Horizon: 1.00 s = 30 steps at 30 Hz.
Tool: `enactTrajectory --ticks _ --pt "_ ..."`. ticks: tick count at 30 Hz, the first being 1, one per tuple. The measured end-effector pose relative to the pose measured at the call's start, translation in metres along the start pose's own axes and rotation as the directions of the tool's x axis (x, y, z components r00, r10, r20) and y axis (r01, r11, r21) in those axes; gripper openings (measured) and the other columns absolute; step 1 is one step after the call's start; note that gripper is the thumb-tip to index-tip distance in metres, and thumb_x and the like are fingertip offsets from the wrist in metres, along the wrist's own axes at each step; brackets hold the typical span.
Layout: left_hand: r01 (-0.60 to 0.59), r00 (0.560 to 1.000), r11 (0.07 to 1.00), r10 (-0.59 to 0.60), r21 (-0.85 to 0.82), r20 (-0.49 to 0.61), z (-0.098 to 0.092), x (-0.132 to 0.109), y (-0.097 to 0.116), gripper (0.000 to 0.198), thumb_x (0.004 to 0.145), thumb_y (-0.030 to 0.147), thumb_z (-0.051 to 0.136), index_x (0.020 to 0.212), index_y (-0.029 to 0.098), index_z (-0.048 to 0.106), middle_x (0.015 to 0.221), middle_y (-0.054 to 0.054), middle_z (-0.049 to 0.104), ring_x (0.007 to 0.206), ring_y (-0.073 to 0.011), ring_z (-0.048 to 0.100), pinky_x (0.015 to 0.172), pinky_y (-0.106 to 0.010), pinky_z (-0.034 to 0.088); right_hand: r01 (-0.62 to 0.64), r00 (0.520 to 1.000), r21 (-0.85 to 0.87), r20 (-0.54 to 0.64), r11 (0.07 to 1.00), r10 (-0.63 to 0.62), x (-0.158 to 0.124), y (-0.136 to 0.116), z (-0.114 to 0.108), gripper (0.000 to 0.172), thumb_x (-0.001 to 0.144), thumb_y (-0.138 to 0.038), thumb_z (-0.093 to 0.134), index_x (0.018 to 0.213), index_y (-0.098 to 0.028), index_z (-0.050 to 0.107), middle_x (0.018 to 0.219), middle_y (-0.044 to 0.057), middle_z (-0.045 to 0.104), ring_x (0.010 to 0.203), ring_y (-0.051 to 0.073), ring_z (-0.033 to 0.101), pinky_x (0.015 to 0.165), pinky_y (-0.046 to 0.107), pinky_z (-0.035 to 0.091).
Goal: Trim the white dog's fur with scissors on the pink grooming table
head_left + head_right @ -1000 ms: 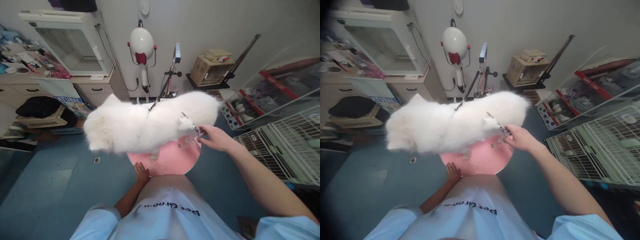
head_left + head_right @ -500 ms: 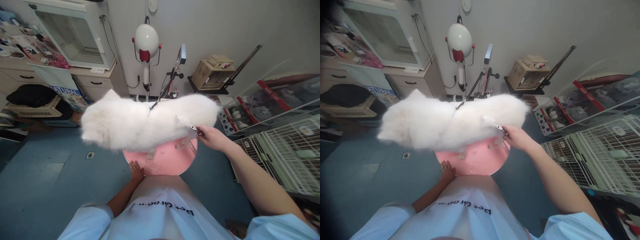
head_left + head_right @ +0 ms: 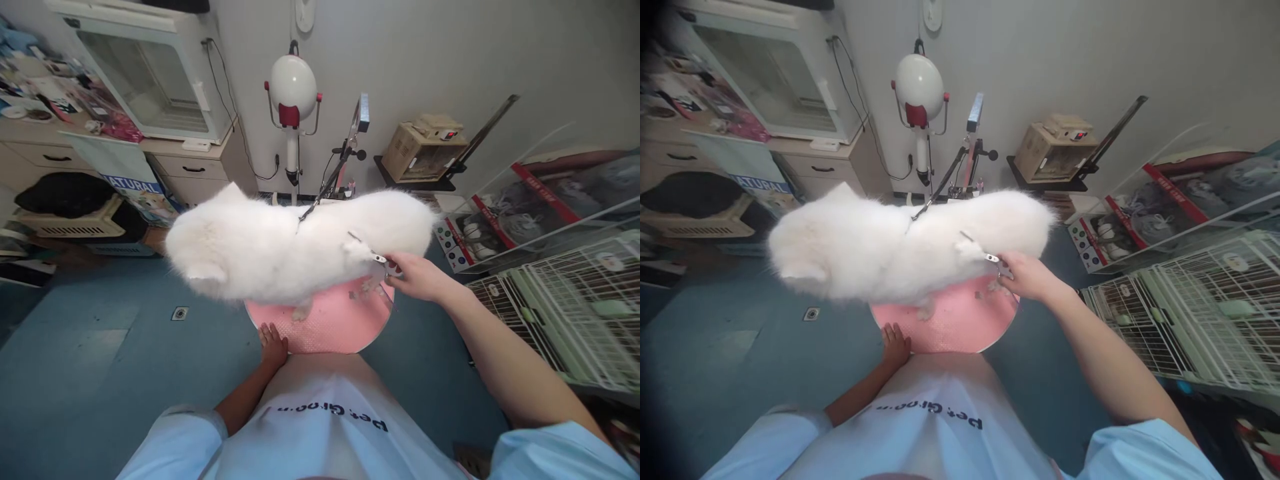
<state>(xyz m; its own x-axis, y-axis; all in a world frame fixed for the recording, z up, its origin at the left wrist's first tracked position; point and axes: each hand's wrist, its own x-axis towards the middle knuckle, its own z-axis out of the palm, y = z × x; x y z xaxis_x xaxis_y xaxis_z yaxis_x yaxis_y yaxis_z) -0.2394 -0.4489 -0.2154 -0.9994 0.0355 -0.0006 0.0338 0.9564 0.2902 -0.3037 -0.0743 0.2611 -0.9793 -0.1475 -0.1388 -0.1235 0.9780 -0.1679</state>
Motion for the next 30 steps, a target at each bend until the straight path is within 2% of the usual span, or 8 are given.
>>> enactTrajectory --ticks 3,5,8,12,16,21,26,30 --pt "0.001 1.000 1.000 -0.001 -0.016 0.007 0.001 0.000 0.000 0.068 0.094 0.030 0.051 0.148 -0.012 0.047 0.157 -0.039 0.033 0.154 -0.0514 0.019 0.121 -0.063 0.034 0.001 1.000 0.017 0.018 1.000 -0.001 0.001 -0.001 0.002 0.034 0.085 -0.019 0.053 0.117 -0.021 0.066 0.099 0.008 0.074 0.086 0.022 0.068 0.073 0.030 0.047" --pt "0.003 1.000 1.000 -0.003 -0.027 0.012 0.001 0.000 0.000 0.069 0.094 0.030 0.049 0.149 -0.011 0.045 0.158 -0.039 0.031 0.155 -0.0513 0.018 0.119 -0.064 0.036 0.007 1.000 0.023 0.023 1.000 -0.007 0.002 -0.004 0.002 0.034 0.085 -0.025 0.058 0.118 -0.021 0.065 0.102 0.008 0.073 0.089 0.023 0.068 0.074 0.031 0.047" --pt "0.006 1.000 0.999 -0.005 -0.035 0.017 0.002 0.000 0.000 0.070 0.094 0.030 0.049 0.150 -0.012 0.044 0.158 -0.040 0.030 0.155 -0.0513 0.015 0.121 -0.066 0.031 0.027 1.000 0.008 0.008 1.000 -0.027 0.004 -0.008 0.002 0.040 0.083 -0.032 0.065 0.121 -0.020 0.064 0.109 0.010 0.072 0.093 0.025 0.067 0.075 0.032 0.048" --pt "0.003 1.000 0.999 -0.002 -0.044 0.029 0.003 0.000 0.000 0.069 0.095 0.030 0.047 0.149 -0.014 0.043 0.158 -0.041 0.029 0.155 -0.0521 0.015 0.124 -0.066 0.026 0.037 0.998 0.025 0.047 0.999 -0.038 0.007 -0.015 0.001 0.032 0.087 -0.021 0.054 0.118 -0.020 0.065 0.098 0.008 0.073 0.087 0.023 0.067 0.073 0.030 0.045" --pt "0.002 0.999 0.998 0.000 -0.056 0.035 0.004 0.000 0.000 0.070 0.095 0.029 0.048 0.150 -0.014 0.042 0.159 -0.041 0.028 0.155 -0.0528 0.014 0.124 -0.066 0.026 0.056 0.997 0.005 0.056 0.998 -0.056 0.011 -0.026 -0.003 0.040 0.084 -0.033 0.065 0.122 -0.018 0.063 0.111 0.012 0.072 0.097 0.027 0.067 0.077 0.032 0.047" --pt "-0.002 1.000 0.998 0.003 -0.071 0.017 0.005 0.000 0.000 0.070 0.095 0.029 0.049 0.149 -0.016 0.042 0.158 -0.041 0.028 0.155 -0.0534 0.012 0.125 -0.064 0.024 0.050 0.994 -0.035 0.097 0.998 -0.047 0.018 -0.039 -0.005 0.031 0.088 -0.017 0.052 0.116 -0.019 0.064 0.102 0.010 0.072 0.090 0.024 0.066 0.074 0.031 0.045" --pt "-0.012 1.000 0.996 0.012 -0.086 -0.007 0.008 -0.001 0.000 0.068 0.096 0.029 0.047 0.149 -0.014 0.043 0.158 -0.041 0.028 0.156 -0.0509 0.010 0.124 -0.065 0.027 0.073 0.993 -0.050 0.095 0.996 -0.068 0.022 -0.055 -0.009 0.042 0.084 -0.033 0.067 0.123 -0.018 0.062 0.116 0.013 0.071 0.103 0.030 0.067 0.081 0.035 0.048" --pt "-0.017 1.000 0.996 0.015 -0.091 -0.018 0.008 -0.001 0.000 0.069 0.095 0.030 0.049 0.148 -0.013 0.045 0.159 -0.039 0.030 0.157 -0.0496 0.012 0.124 -0.064 0.027 0.055 0.990 -0.039 0.134 0.998 -0.049 0.027 -0.063 -0.011 0.037 0.087 -0.024 0.060 0.124 -0.020 0.062 0.113 0.011 0.073 0.102 0.028 0.068 0.081 0.034 0.048"
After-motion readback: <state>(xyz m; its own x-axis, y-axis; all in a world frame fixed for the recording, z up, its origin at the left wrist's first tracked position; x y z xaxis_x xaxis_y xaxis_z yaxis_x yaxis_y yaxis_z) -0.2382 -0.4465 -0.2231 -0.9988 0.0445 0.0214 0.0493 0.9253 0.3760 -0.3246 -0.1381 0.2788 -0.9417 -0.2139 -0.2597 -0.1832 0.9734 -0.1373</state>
